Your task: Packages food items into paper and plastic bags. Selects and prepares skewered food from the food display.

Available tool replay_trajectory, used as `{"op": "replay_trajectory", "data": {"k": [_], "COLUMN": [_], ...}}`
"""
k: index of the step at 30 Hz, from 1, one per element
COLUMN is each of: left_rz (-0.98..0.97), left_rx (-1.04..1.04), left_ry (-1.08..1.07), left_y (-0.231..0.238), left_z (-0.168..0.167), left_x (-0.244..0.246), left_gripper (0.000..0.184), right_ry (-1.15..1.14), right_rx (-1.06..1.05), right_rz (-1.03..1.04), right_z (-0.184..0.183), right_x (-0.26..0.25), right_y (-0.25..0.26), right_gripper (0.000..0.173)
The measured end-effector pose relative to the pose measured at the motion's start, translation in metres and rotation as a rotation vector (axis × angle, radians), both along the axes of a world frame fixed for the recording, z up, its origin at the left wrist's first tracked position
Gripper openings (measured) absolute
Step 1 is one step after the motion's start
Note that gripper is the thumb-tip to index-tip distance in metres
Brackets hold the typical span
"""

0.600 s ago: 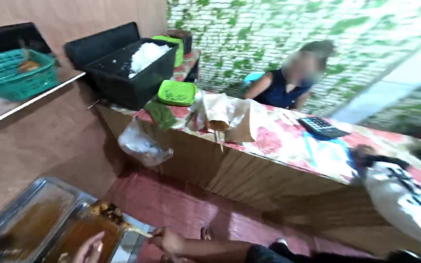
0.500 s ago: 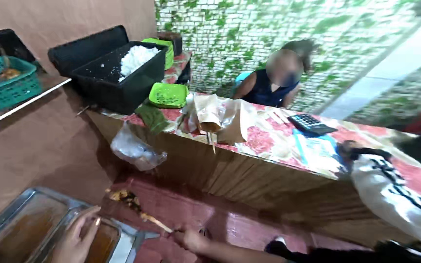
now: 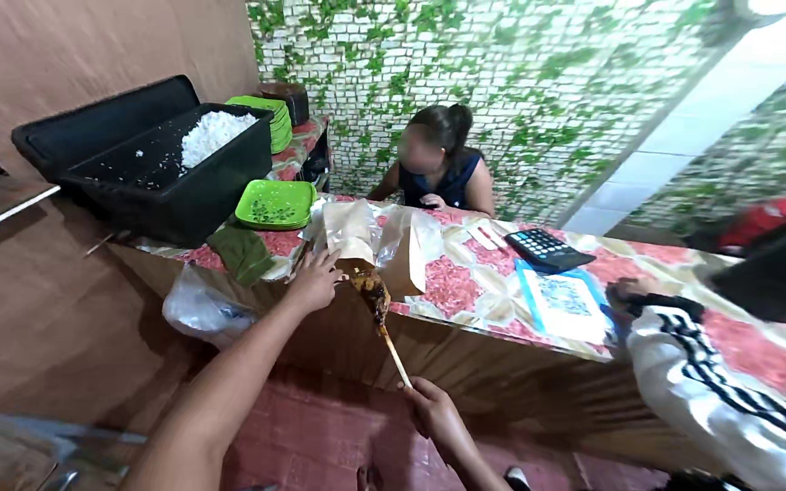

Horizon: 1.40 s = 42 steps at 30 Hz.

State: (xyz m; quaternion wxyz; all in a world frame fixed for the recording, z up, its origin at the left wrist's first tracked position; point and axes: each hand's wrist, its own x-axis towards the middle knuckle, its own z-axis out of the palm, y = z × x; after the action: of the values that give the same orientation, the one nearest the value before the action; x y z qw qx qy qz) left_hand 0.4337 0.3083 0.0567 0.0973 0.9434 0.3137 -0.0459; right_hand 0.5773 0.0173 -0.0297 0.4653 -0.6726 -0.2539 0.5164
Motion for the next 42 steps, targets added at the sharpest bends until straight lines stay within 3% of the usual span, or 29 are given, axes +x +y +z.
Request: {"op": "replay_trajectory", "data": {"k": [4,10,16,20,22,24,26,28,29,31,34,36,39,42], "left_rz": [0.07,0.065,0.094,0.128,0.143,0.137,0.137,0.183,0.25,0.483,0.837,1.023,1.281,1.435], "left_rx": [-0.01,0.029,-0.014,-0.046,-0.061,-0.079,-0.092,-0.166,-0.222,-0.399,-0.621,-0.603,-0.552,-0.462], "left_ry": [0.098,0.05,0.055,-0.023,-0.166,-0.354,-0.498,-0.596,-0.636,-0.655,-0.566,-0.577,-0.646,-0.843], "left_y": [0.023,0.034,0.034,0.03,0.01,-0.036,-0.101,-0.172,-0.207,-0.276,-0.352,-0.383,-0.409,-0.426], "left_z": [-0.005,0.0,0.008,0.007,0.006,0.0,-0.017,-0.055,-0.079,-0.115,-0.119,-0.113,-0.101,-0.097], "left_x": [0.032,0.04,0.045,0.036,0.017,-0.023,-0.08,-0.145,-0.179,-0.246,-0.325,-0.362,-0.403,-0.431], "left_gripper": [0.05,0.052,0.055,0.063,0.065,0.056,0.047,0.038,0.036,0.039,0.042,0.04,0.039,0.038], "right_ry": [0.063,0.025,-0.21,-0.514,-0.811,-1.07,-1.129,-0.903,-0.702,-0.313,-0.055,0.055,0.215,0.238], "right_rx": [0.019,0.065,0.035,-0.099,-0.17,-0.153,0.132,0.384,0.34,-0.003,-0.394,-0.512,-0.584,-0.449], "right_rz": [0.023,0.067,0.148,0.254,0.367,0.388,0.401,0.589,0.755,1.119,1.444,1.512,1.413,1.385], "right_z": [-0.003,-0.001,0.014,0.023,0.039,0.058,0.066,0.051,0.035,-0.009,-0.088,-0.117,-0.142,-0.131], "right_x": [0.008,0.011,0.015,0.015,0.01,-0.007,-0.04,-0.095,-0.129,-0.199,-0.29,-0.343,-0.409,-0.447], "right_y": [0.025,0.087,0.195,0.26,0.253,0.223,0.186,0.148,0.129,0.098,0.056,0.037,0.017,0.021], "right_gripper": [0.02,0.02,0.027,0.036,0.045,0.056,0.058,0.045,0.04,0.038,0.046,0.052,0.051,0.036]}}
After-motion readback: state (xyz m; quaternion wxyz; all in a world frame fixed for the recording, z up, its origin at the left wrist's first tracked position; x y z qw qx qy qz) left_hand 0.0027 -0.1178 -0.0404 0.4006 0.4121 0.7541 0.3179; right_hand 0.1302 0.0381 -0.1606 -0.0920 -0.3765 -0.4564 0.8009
